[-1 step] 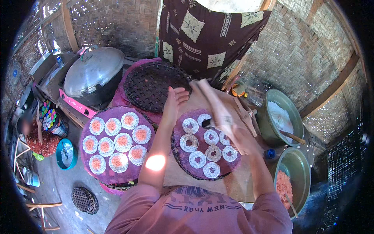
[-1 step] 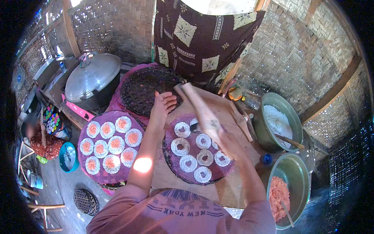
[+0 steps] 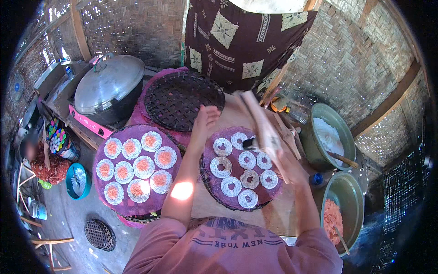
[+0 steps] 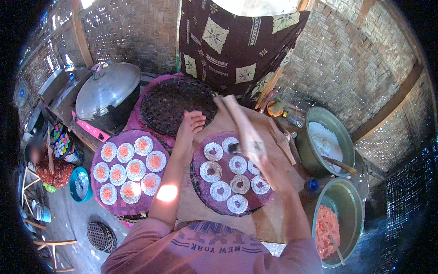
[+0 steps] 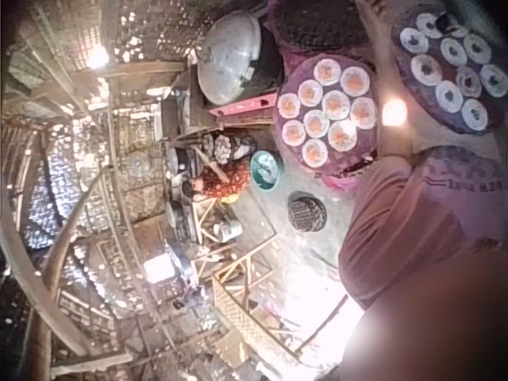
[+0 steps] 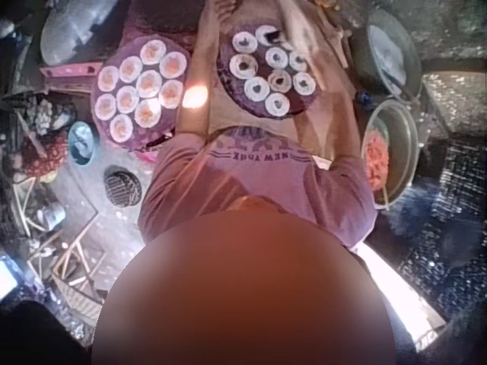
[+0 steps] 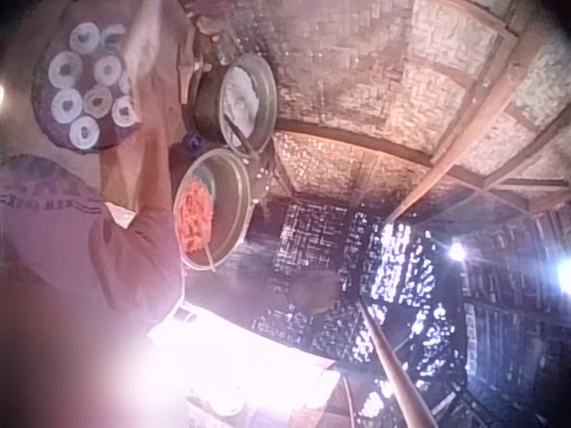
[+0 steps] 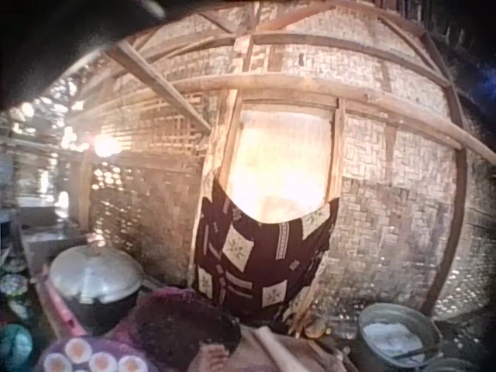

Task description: The person uses a wooden mold to form white rice into ring shapes, then fills the centers with pink filling. They arrange the formed pieces on a purple tray and later place the tray into a large steamer over a wood fire.

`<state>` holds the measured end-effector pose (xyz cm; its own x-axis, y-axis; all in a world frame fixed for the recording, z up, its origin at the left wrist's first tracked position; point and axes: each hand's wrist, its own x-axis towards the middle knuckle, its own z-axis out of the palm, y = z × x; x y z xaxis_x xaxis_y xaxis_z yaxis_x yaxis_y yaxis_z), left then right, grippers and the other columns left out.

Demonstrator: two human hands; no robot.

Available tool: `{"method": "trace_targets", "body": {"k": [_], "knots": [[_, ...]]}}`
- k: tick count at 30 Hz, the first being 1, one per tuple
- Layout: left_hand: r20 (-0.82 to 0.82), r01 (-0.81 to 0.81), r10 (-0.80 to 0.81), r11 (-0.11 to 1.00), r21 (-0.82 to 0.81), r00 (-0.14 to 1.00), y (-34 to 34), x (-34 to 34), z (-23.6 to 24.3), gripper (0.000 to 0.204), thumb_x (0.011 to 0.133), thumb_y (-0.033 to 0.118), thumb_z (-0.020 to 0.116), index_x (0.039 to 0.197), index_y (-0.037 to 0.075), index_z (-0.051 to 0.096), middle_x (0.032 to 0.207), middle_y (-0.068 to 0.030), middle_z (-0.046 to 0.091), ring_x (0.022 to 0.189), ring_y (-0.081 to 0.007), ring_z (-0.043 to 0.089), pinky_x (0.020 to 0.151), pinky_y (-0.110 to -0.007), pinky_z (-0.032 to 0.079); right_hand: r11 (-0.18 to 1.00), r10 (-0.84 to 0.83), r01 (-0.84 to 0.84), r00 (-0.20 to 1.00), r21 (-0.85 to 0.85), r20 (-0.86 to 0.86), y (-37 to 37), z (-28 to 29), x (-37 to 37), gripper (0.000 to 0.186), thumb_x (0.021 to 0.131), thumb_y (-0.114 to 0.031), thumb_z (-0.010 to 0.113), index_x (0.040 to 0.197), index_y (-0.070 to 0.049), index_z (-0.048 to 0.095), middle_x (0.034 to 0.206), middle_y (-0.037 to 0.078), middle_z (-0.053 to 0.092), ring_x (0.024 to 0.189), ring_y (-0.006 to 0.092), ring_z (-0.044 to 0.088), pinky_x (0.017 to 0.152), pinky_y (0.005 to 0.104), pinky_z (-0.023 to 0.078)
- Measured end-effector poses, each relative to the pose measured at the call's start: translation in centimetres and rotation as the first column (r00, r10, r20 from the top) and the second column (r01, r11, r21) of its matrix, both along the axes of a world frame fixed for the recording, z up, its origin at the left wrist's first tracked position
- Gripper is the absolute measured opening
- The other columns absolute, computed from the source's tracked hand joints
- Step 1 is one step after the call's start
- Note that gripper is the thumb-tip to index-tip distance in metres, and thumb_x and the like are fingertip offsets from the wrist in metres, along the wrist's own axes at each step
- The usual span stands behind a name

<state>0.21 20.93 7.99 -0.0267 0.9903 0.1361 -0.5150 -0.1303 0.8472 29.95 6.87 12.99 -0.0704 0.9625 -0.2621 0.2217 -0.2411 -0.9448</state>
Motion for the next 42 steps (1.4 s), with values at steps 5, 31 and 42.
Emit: {"method": "trace_targets", "body": {"k": [5, 31, 42], "knots": [[-0.839, 0.067, 0.443, 0.872, 0.485, 0.317, -8.5, -0.8, -3.4, 0.016, 0.085, 0.017, 0.059, 0.095, 0.014, 0.071, 0.12, -0.0099, 0.059, 0.116, -0.035, 0.048, 0.102, -0.049, 0.032, 0.835, -0.522, 0.345, 0.744, 0.429, 0.417, -7.1, -5.0, 3.4, 0.05, 0.082, -0.038, 0.073, 0.109, 0.003, 0.062, 0.081, 0.015, 0.068, 0.072, 0.0237, 0.067, 0.063, 0.0362, 0.051], [-0.898, 0.178, 0.44, 0.882, 0.437, 0.023, -12.8, -1.3, -2.2, 0.03, 0.071, 0.002, 0.063, 0.096, 0.017, 0.071, 0.134, -0.0093, 0.05, 0.126, -0.0368, 0.039, 0.112, -0.061, 0.016, 0.659, -0.745, 0.192, 0.298, 0.727, 0.597, -5.6, -9.9, 8.5, 0.063, 0.08, -0.026, 0.072, 0.129, 0.005, 0.047, 0.126, 0.03, 0.049, 0.118, 0.0456, 0.047, 0.102, 0.0501, 0.037], [-0.777, -0.001, 0.375, 0.901, 0.434, 0.506, -11.0, -2.1, 3.4, 0.026, 0.091, 0.013, 0.06, 0.116, 0.006, 0.06, 0.129, -0.0154, 0.055, 0.122, -0.0296, 0.049, 0.106, -0.043, 0.033, 0.93, -0.331, 0.288, 0.386, 0.228, 0.861, 14.9, -12.2, 16.3, 0.098, 0.074, -0.049, 0.075, 0.143, 0.003, 0.029, 0.136, 0.027, 0.046, 0.123, 0.0421, 0.05, 0.102, 0.0456, 0.042]]}}
